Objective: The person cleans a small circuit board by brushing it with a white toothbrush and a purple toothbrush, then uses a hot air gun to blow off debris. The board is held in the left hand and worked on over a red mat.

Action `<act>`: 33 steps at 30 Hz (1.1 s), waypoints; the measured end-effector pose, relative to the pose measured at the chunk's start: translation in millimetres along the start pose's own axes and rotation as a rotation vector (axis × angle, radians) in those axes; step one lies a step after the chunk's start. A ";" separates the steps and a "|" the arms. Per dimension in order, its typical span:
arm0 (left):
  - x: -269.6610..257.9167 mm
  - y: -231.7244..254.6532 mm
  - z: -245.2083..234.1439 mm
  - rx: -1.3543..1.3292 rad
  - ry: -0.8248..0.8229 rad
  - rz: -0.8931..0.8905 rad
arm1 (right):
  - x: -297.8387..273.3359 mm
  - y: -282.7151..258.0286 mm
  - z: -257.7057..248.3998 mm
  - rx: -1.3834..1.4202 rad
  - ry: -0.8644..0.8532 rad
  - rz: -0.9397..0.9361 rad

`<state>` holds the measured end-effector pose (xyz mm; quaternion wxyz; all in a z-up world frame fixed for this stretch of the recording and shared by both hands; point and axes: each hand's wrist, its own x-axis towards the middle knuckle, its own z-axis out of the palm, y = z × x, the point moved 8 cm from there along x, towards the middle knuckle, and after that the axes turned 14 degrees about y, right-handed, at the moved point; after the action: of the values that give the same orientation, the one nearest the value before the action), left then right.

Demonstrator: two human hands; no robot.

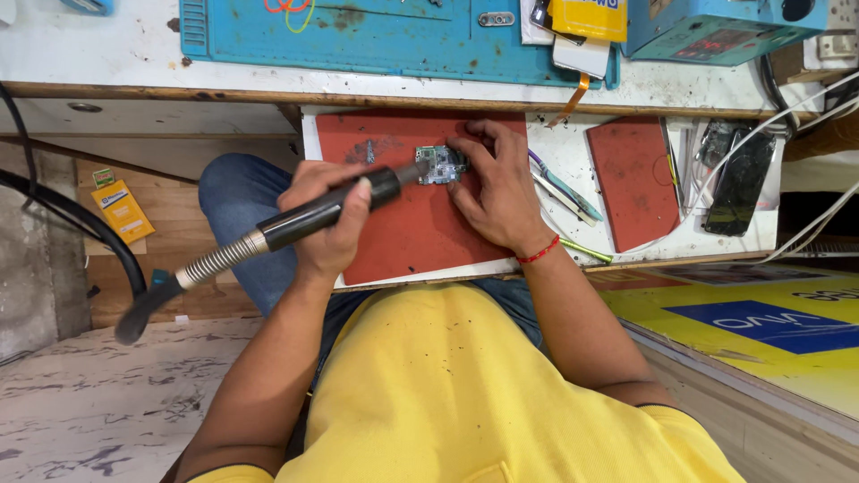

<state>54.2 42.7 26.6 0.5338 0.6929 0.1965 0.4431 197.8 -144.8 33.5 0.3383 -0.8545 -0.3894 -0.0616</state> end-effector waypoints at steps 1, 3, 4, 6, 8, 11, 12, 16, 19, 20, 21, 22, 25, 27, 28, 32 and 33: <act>0.2 -0.4 -2.8 0.003 0.002 -0.033 | 0.5 0.0 0.6 0.002 -0.004 0.015; 5.2 -2.2 -7.1 0.004 0.005 -0.089 | 6.3 -4.7 -0.3 0.008 0.012 -0.036; 3.3 0.5 -4.2 -0.007 -0.053 -0.075 | 5.7 -5.9 -2.7 0.008 0.013 -0.055; -2.4 3.8 -0.8 -0.026 -0.167 -0.049 | 3.2 -6.0 -1.9 0.006 -0.042 -0.083; -5.2 0.2 -10.7 -0.018 -0.083 -0.084 | 0.9 -6.6 -0.5 0.012 -0.078 -0.098; -7.1 -2.1 -15.2 -0.013 -0.075 -0.085 | 3.1 -6.9 -0.1 0.037 -0.061 -0.084; -8.0 -2.2 -13.7 -0.017 -0.091 -0.078 | 4.3 -5.7 -1.4 0.051 -0.042 -0.065; -10.0 -6.6 -18.1 0.027 0.006 -0.114 | 4.7 -4.4 -1.9 0.060 -0.034 -0.043; -11.1 -8.5 -12.4 -0.038 -0.036 -0.123 | 5.4 -1.1 -1.1 0.074 -0.052 -0.024; -11.4 -12.2 -15.0 -0.029 -0.003 -0.158 | 5.6 -1.2 -1.4 0.067 -0.043 -0.035; -11.9 -16.1 -17.6 -0.019 0.031 -0.193 | 5.6 -1.1 -1.4 0.060 -0.035 -0.046; -12.7 -13.7 -17.8 -0.017 0.023 -0.158 | 3.6 -1.6 -1.1 0.052 -0.029 -0.053; -8.9 -6.5 -12.3 -0.010 -0.015 -0.044 | 4.6 2.3 -1.4 0.054 0.001 -0.028; -8.7 0.1 -9.6 0.019 -0.052 0.021 | 5.1 3.0 -0.1 0.061 0.011 -0.005; -8.9 0.8 -12.0 0.029 -0.033 0.009 | 3.3 2.8 0.5 0.065 0.013 0.010; -2.7 9.8 -3.6 -0.009 -0.096 0.073 | 5.8 -0.8 -2.1 0.048 0.046 -0.011; -4.3 14.2 -0.2 -0.033 -0.145 0.109 | 5.2 -1.8 -2.3 0.053 0.043 -0.007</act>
<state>48.9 34.6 37.9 0.5331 0.7239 0.1123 0.4234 200.5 -142.2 38.1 0.3690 -0.8422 -0.3866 -0.0707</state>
